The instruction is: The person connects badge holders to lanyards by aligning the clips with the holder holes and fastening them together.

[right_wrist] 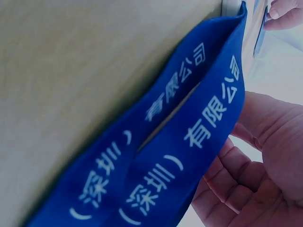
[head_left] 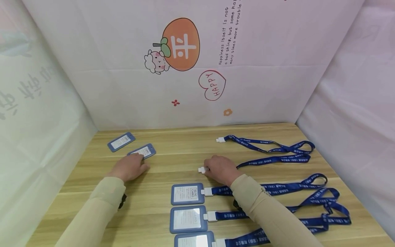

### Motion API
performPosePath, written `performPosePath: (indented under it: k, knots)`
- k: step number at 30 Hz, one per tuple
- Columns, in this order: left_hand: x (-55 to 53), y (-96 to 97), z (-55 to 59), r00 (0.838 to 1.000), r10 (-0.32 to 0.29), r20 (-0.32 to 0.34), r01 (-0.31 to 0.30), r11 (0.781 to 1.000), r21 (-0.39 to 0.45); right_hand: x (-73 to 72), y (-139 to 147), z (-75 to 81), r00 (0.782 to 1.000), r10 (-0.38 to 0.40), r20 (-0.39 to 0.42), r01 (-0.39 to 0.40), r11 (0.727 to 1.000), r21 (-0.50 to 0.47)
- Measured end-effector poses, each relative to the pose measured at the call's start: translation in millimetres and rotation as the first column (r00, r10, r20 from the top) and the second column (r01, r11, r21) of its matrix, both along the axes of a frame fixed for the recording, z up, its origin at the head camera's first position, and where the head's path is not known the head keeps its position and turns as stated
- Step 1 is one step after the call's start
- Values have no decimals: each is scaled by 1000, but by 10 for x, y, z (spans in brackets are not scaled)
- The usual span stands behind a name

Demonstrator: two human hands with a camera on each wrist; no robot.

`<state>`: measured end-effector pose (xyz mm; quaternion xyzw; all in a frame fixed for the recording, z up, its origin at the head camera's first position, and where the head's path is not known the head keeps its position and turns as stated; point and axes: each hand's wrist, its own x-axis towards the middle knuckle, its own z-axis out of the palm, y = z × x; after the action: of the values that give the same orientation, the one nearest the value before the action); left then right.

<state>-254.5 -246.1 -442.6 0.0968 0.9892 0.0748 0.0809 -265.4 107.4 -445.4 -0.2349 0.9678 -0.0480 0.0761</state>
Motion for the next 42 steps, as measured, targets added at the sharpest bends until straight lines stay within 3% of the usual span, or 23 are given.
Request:
performPosePath:
  k: [20,42]
  knots:
    - [-19,169,-27,999,-13,-36,12,1000,-29,-7,-8,21,1000,-10,2,10,1000,8]
    - [29,314,-49,998,-30,-60,27,998,-57,6,2,7,1000,-12,-2,12,1000,-1]
